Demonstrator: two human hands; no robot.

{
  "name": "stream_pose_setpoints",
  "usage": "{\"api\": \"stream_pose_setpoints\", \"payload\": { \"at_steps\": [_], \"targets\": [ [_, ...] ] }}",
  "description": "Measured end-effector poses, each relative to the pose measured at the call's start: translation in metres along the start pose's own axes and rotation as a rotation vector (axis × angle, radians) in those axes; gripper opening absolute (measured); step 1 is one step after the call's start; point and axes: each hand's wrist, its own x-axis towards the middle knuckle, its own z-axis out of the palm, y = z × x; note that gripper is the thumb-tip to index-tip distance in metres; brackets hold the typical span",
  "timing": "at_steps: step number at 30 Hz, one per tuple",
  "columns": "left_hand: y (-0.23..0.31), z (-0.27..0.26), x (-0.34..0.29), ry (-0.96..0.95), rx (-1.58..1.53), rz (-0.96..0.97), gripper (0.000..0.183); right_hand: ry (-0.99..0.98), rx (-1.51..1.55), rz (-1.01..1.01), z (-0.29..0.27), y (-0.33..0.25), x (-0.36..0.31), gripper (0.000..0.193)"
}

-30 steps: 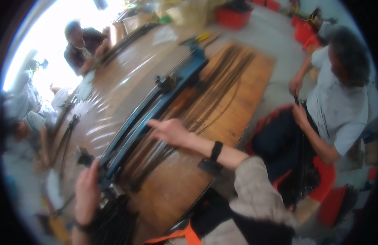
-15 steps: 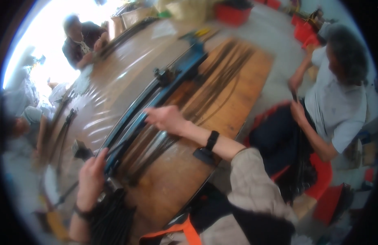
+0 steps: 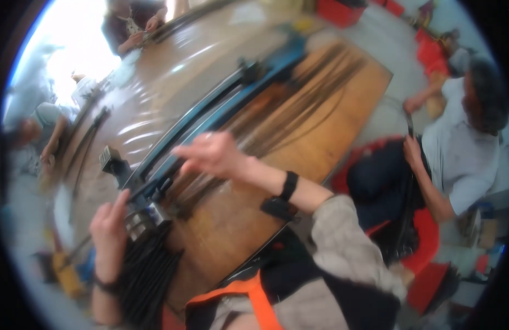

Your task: Placing thin metal rods into a specialized clamping mechanism for assembly or fabrication.

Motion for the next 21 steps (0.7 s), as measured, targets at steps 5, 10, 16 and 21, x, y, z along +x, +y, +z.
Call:
{"api": "stream_pose_setpoints", "payload": {
  "at_steps": [5, 10, 16, 21],
  "targets": [
    [-0.012, 0.007, -0.014, 0.012, -0.073, -0.071, 0.043, 0.063, 0.025, -0.071, 0.035, -0.038, 0.011, 0.041],
    [-0.074, -0.026, -0.076, 0.238, 0.051, -0.25, 0.033, -0.039, -0.228, 0.036, 0.004, 0.02, -0.006, 0.022],
    [-0.082, -0.061, -0.098, 0.313, 0.078, -0.579, 0.023, -0.176, 0.195, 0.397, 0.076, -0.006, 0.028, 0.016],
    [-0.075, -0.067, -0.129, 0.387, -0.034, -0.548, 0.022, -0.391, 0.555, 0.19, 0.156, -0.044, 0.107, 0.014]
  ]
}}
